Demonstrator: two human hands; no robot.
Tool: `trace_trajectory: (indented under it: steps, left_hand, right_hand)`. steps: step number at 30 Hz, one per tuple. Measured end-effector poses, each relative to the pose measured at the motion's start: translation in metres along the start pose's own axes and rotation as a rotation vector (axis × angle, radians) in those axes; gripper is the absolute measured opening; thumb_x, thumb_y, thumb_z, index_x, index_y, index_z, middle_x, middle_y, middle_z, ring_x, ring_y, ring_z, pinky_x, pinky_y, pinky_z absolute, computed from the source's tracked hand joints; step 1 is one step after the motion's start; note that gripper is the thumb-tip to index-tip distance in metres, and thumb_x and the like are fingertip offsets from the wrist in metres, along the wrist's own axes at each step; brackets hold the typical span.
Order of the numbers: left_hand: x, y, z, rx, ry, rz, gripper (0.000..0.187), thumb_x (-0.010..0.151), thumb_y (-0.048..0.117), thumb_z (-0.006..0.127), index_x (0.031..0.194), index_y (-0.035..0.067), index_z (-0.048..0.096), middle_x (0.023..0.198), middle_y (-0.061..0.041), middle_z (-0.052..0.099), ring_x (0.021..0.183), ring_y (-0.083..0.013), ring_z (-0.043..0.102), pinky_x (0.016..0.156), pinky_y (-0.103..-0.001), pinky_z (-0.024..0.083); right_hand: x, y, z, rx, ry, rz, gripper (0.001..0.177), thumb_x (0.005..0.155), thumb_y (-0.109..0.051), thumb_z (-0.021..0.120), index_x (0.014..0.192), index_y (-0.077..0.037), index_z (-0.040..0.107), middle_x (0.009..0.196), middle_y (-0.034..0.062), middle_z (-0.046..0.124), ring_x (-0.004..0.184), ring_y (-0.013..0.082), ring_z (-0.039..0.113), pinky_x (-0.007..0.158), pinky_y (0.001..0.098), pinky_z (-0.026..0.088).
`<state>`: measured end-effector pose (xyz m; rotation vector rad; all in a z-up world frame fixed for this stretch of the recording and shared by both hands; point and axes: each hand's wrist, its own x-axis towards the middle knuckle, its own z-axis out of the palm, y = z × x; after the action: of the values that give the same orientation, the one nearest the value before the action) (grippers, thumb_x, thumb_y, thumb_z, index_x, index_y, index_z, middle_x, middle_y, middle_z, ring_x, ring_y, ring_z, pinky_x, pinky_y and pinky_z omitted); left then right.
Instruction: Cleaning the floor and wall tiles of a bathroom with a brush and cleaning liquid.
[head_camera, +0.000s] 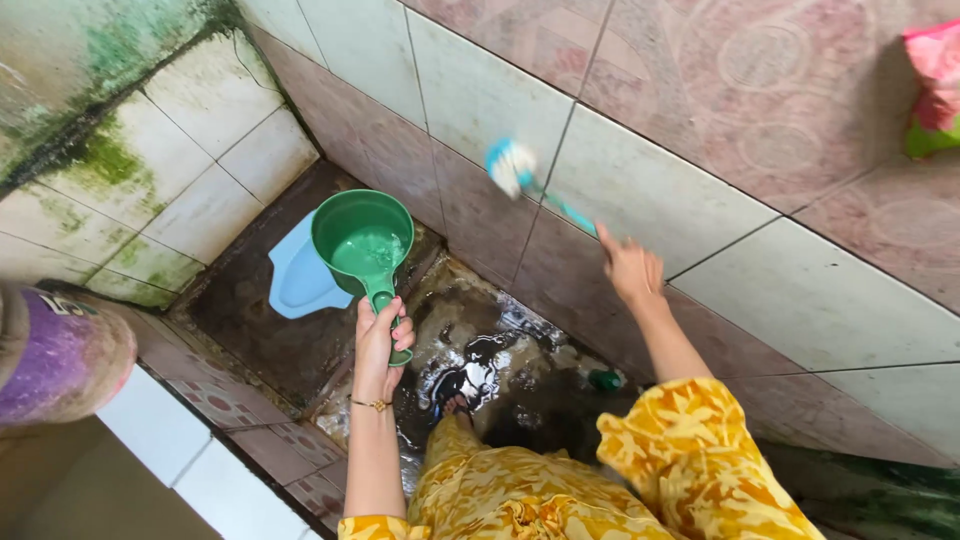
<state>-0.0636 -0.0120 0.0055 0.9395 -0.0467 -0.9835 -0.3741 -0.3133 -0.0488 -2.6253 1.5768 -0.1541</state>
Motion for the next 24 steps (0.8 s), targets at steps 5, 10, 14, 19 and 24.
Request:
trace_trajectory:
  steps: [5, 10, 14, 19, 24]
  left_hand:
    - [-0.039, -0.056, 0.008, -0.036, 0.014, 0.006, 0.019, 0.097, 0.002, 0.057, 0.107, 0.012, 0.044, 0.086, -0.005, 0.052, 0.054, -0.0069, 0.043, 0.041, -0.021, 0.031]
    - [-0.084, -0.106, 0.021, -0.011, 0.053, 0.005, 0.021, 0.097, 0.002, 0.058, 0.109, 0.011, 0.044, 0.085, -0.004, 0.051, 0.055, -0.0067, 0.043, 0.041, -0.021, 0.032]
    - [-0.106, -0.146, 0.041, 0.023, 0.067, -0.014, 0.023, 0.095, 0.002, 0.059, 0.11, 0.011, 0.044, 0.085, -0.004, 0.051, 0.054, -0.0067, 0.042, 0.041, -0.021, 0.032]
    - [-0.119, -0.19, 0.063, 0.034, 0.061, -0.047, 0.022, 0.095, 0.003, 0.06, 0.109, 0.01, 0.044, 0.085, -0.005, 0.051, 0.054, -0.0074, 0.043, 0.041, -0.021, 0.032]
    - [-0.142, -0.199, 0.061, 0.018, 0.048, -0.059, 0.02, 0.095, 0.006, 0.062, 0.106, 0.01, 0.045, 0.085, -0.004, 0.052, 0.055, -0.007, 0.043, 0.042, -0.021, 0.032]
  right_hand:
    - [-0.134, 0.175, 0.072, -0.198, -0.401, 0.152, 0.054, 0.098, -0.035, 0.055, 0.149, -0.05, 0.043, 0.122, 0.008, 0.069, 0.108, 0.0327, 0.07, 0.091, 0.0467, 0.056]
    - [-0.194, 0.242, 0.041, -0.226, -0.465, 0.303, 0.037, 0.103, -0.047, 0.05, 0.139, -0.048, 0.058, 0.107, 0.0099, 0.076, 0.099, 0.0339, 0.074, 0.084, 0.0478, 0.059]
    - [-0.152, 0.187, -0.003, -0.09, -0.142, 0.149, 0.033, 0.103, -0.046, 0.05, 0.135, -0.049, 0.061, 0.094, 0.0111, 0.073, 0.085, 0.0358, 0.072, 0.069, 0.052, 0.056]
    - [-0.134, 0.171, -0.003, 0.167, 0.242, 0.006, 0.032, 0.103, -0.037, 0.06, 0.134, -0.041, 0.065, 0.084, 0.0114, 0.07, 0.07, 0.0391, 0.067, 0.059, 0.0529, 0.051]
    - [-0.232, 0.251, 0.084, 0.091, -0.346, 0.341, 0.034, 0.104, -0.044, 0.053, 0.136, -0.038, 0.066, 0.098, 0.0168, 0.074, 0.09, 0.0396, 0.071, 0.077, 0.0522, 0.056]
